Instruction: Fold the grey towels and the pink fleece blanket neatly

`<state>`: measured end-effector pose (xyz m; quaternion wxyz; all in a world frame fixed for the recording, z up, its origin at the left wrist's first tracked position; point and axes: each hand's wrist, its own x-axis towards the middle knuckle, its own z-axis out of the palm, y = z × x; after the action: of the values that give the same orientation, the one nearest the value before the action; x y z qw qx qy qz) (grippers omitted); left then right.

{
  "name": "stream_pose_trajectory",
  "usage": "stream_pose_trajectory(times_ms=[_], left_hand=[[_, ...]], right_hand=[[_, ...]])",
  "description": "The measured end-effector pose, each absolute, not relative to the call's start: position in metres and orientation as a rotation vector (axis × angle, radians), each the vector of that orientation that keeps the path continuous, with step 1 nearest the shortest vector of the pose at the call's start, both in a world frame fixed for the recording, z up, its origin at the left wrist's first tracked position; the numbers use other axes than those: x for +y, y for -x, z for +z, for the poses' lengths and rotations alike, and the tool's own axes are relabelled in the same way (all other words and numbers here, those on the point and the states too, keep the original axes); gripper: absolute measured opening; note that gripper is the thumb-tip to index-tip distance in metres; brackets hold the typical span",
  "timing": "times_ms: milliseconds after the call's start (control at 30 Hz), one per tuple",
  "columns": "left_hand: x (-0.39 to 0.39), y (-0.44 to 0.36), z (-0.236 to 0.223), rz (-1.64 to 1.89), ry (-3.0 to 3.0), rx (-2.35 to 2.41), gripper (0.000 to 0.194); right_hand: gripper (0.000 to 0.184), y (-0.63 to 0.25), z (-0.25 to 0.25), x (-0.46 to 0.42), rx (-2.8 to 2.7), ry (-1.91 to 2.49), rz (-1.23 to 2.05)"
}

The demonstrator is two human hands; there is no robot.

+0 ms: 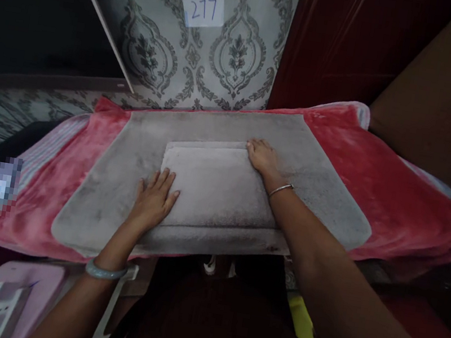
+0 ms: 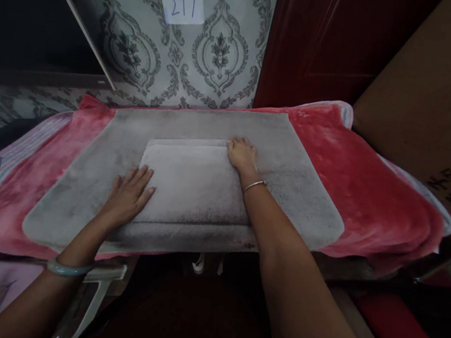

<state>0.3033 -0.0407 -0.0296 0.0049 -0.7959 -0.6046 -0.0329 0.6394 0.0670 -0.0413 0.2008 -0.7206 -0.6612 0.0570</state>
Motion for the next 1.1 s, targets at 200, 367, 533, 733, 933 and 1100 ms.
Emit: stream_pose_trajectory(times_ms=[200,367,533,733,933,1100], left_hand=[[-0.061,-0.351,-0.012,-0.164,2.563,-1.733,0.057],[-0.086,-0.426,-0.019,-0.259,2.853,-1.32,0.059],[-0.092,-0.466,-0.044,-0.161,2.896,-1.244,0.065],[-0.093,-0.436,-0.057,-0.191,2.831,-1.274,0.069],[-0.092,-0.348,-0.06,-0.265,2.645,-1.451,0.068],[-0.096,-0.291,-0.073,-0.518,2.553,-1.525,0.063]], right_hand=[[0.055,-0.645,-0.008,0.05,-1.758,1.978,0.144],[0.062,-0.64,-0.02,-0.026,-1.825,1.664,0.111],[0.056,-0.628,-0.06,-0.075,-1.801,1.775,0.101],[0.052,-0.616,-0.065,-0.077,-1.876,1.916,0.029],[0.051,-0.616,-0.065,-0.08,-1.872,1.919,0.019],[0.051,-0.613,-0.069,-0.079,-1.852,1.894,0.002]])
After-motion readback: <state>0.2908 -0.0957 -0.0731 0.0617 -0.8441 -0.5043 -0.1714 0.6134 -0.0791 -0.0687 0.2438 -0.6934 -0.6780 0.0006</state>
